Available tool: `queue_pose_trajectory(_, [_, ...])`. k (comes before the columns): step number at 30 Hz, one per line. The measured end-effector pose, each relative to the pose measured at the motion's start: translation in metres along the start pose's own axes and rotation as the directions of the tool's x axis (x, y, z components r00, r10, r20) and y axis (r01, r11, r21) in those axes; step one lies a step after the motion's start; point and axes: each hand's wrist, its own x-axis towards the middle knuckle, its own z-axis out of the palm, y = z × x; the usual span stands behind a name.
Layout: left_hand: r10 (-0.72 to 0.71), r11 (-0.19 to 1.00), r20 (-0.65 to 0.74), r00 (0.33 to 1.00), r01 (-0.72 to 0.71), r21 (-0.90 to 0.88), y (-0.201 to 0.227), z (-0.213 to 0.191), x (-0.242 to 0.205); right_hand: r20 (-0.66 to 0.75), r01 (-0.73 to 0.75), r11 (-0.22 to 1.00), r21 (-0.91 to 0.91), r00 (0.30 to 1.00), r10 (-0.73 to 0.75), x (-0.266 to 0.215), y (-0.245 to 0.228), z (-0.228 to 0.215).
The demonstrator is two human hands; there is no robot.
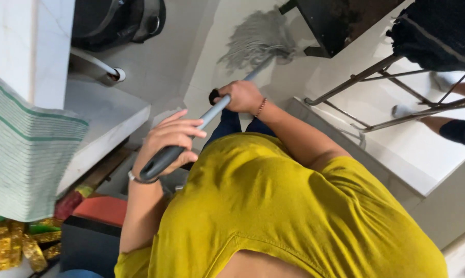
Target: Mopping the tiled floor in a kitchen or utility area.
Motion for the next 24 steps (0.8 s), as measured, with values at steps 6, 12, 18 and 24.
queue_pose_trajectory(6, [-0.007, 0.998, -0.122, 0.992, -0.001, -0.062, 0.011, 0.067, 0.013, -0.115, -0.021, 1.0, -0.015, 0.993, 0.019, -0.047, 0.04, -0.007])
queue_pose_trajectory(12, [-0.069, 0.988, -0.255, 0.964, 0.101, 0.114, 0.105, 0.093, -0.008, -0.001, 0.199, 0.974, 0.108, 0.98, -0.2, -0.062, -0.002, 0.012])
queue_pose_trajectory(18, [-0.078, 0.987, -0.409, 0.909, 0.129, 0.098, 0.101, 0.141, -0.023, -0.032, 0.401, 0.916, -0.01, 0.915, -0.401, -0.047, 0.009, 0.009])
queue_pose_trajectory(24, [-0.026, 0.995, -0.525, 0.851, 0.071, 0.064, 0.011, 0.18, -0.026, -0.154, 0.422, 0.889, -0.177, 0.88, -0.449, -0.005, 0.075, 0.007])
